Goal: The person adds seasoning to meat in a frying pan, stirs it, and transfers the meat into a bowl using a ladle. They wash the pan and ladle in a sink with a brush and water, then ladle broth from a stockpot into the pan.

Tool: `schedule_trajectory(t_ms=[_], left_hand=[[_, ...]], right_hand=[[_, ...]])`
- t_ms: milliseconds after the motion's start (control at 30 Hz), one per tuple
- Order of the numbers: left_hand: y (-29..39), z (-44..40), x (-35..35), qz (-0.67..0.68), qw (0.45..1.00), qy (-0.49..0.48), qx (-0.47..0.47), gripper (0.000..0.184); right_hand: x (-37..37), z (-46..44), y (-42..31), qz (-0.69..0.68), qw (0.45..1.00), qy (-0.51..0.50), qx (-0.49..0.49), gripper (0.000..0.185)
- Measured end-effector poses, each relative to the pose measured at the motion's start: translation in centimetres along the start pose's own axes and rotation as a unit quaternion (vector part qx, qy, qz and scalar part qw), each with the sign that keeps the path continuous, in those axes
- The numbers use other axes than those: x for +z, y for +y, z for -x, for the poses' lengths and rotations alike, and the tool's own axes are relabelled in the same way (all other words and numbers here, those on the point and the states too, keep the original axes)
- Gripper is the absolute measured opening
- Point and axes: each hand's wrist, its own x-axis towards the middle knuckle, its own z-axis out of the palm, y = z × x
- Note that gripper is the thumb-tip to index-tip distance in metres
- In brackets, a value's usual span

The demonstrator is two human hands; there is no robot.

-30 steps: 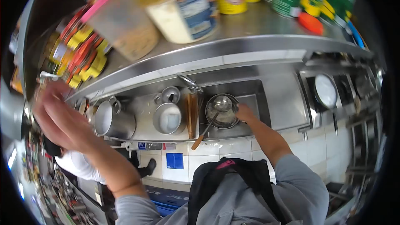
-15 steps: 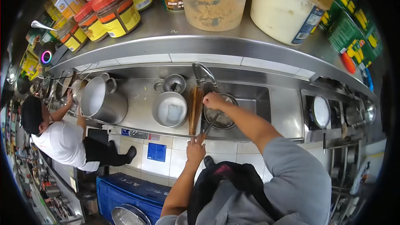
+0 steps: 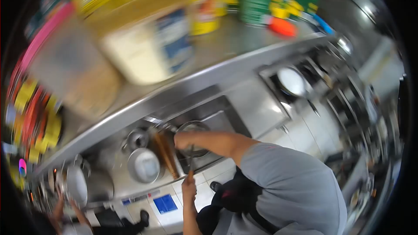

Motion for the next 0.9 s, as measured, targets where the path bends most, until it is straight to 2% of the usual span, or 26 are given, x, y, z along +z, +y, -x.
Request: schedule_trajectory(t_ms=[33, 67, 100, 167, 200, 233, 267, 300, 333, 367, 433, 500, 533, 567, 600, 633, 667, 733, 800, 833, 867, 900], left_hand=[[1.0, 0.8, 0.2, 0.068, 0.997, -0.024, -0.015, 0.041], [2.1, 1.4, 0.5, 0.137, 0.989, -0.042, -0.035, 0.041], [4.2, 2.7, 0.6, 0.115, 0.991, -0.063, -0.028, 0.041], [7.9, 4.8, 0.8, 0.295, 0.949, -0.103, -0.035, 0.04], [6.3, 2.4, 0.1, 0.216, 0.976, -0.028, 0.026, 0.043], [4.1, -1.6, -2.0, -0.007, 0.997, 0.017, 0.074, 0.047], [2.7, -4.2, -3.7, -0.227, 0.964, 0.064, 0.12, 0.052], [2.4, -3.7, -3.0, -0.318, 0.916, 0.209, 0.124, 0.054], [1.8, -3.8, -2.3, -0.396, 0.84, 0.35, 0.126, 0.057], [1.6, -4.9, -2.3, -0.313, 0.886, 0.318, 0.125, 0.062], [1.6, -7.0, -2.0, -0.286, 0.897, 0.31, 0.132, 0.063], [2.7, -5.4, -1.6, -0.238, 0.913, 0.302, 0.137, 0.065], [1.7, -6.9, -1.8, -0.198, 0.915, 0.307, 0.172, 0.064], [-1.8, -10.6, -3.1, -0.19, 0.897, 0.286, 0.278, 0.07], [-1.4, -9.8, -3.2, -0.106, 0.916, 0.268, 0.278, 0.076], [3.1, -4.9, -2.8, -0.113, 0.932, 0.268, 0.217, 0.079], [5.4, -1.8, -3.2, -0.084, 0.953, 0.225, 0.185, 0.08], [4.1, -2.0, -3.3, -0.083, 0.93, 0.229, 0.274, 0.077], [7.6, 1.1, -2.4, -0.121, 0.947, 0.197, 0.221, 0.08], [6.4, -0.9, -1.8, -0.167, 0.935, 0.18, 0.254, 0.076], [9.6, 0.5, -1.0, -0.227, 0.951, 0.124, 0.169, 0.071], [10.6, -0.2, 0.2, -0.348, 0.923, 0.093, 0.133, 0.069]], right_hand=[[2.9, 2.8, 0.4, -0.027, 0.998, 0.016, 0.052, 0.041], [6.2, 4.9, 1.2, -0.076, 0.994, 0.066, 0.049, 0.057], [8.1, 6.6, 1.7, -0.242, 0.964, 0.031, 0.105, 0.056], [12.5, 9.9, 2.6, -0.554, 0.796, 0.029, 0.242, 0.056], [14.9, 9.3, 4.2, -0.64, 0.722, 0.008, 0.263, 0.043], [18.2, 6.8, 6.6, -0.693, 0.689, -0.03, 0.21, 0.032], [21.8, 2.9, 9.2, -0.735, 0.663, -0.068, 0.127, 0.025], [25.8, -0.6, 12.3, -0.76, 0.641, -0.104, 0.037, 0.025], [23.0, 0.4, 10.9, -0.759, 0.643, -0.087, 0.053, 0.026], [20.1, 1.7, 9.7, -0.746, 0.658, -0.065, 0.077, 0.028], [18.1, 3.1, 8.9, -0.719, 0.69, -0.063, 0.055, 0.031], [18.9, 6.7, 10.5, -0.644, 0.738, -0.146, -0.138, 0.028], [16.3, 11.3, 9.1, -0.68, 0.715, -0.137, -0.084, 0.028], [12.8, 16.8, 7.2, -0.716, 0.687, -0.123, -0.031, 0.029], [13.7, 17.8, 8.7, -0.725, 0.669, -0.163, 0.01, 0.032], [14.6, 18.8, 10.3, -0.732, 0.65, -0.2, 0.052, 0.036], [11.0, 21.8, 8.4, -0.8, 0.532, -0.229, 0.153, 0.034], [9.9, 24.1, 8.2, -0.83, 0.476, -0.261, 0.126, 0.027], [10.1, 25.0, 8.3, -0.835, 0.46, -0.268, 0.14, 0.026], [9.7, 25.0, 8.2, -0.848, 0.443, -0.251, 0.151, 0.025], [8.7, 25.3, 7.1, -0.843, 0.446, -0.258, 0.152, 0.025], [7.3, 26.1, 5.3, -0.814, 0.509, -0.228, 0.16, 0.025]])
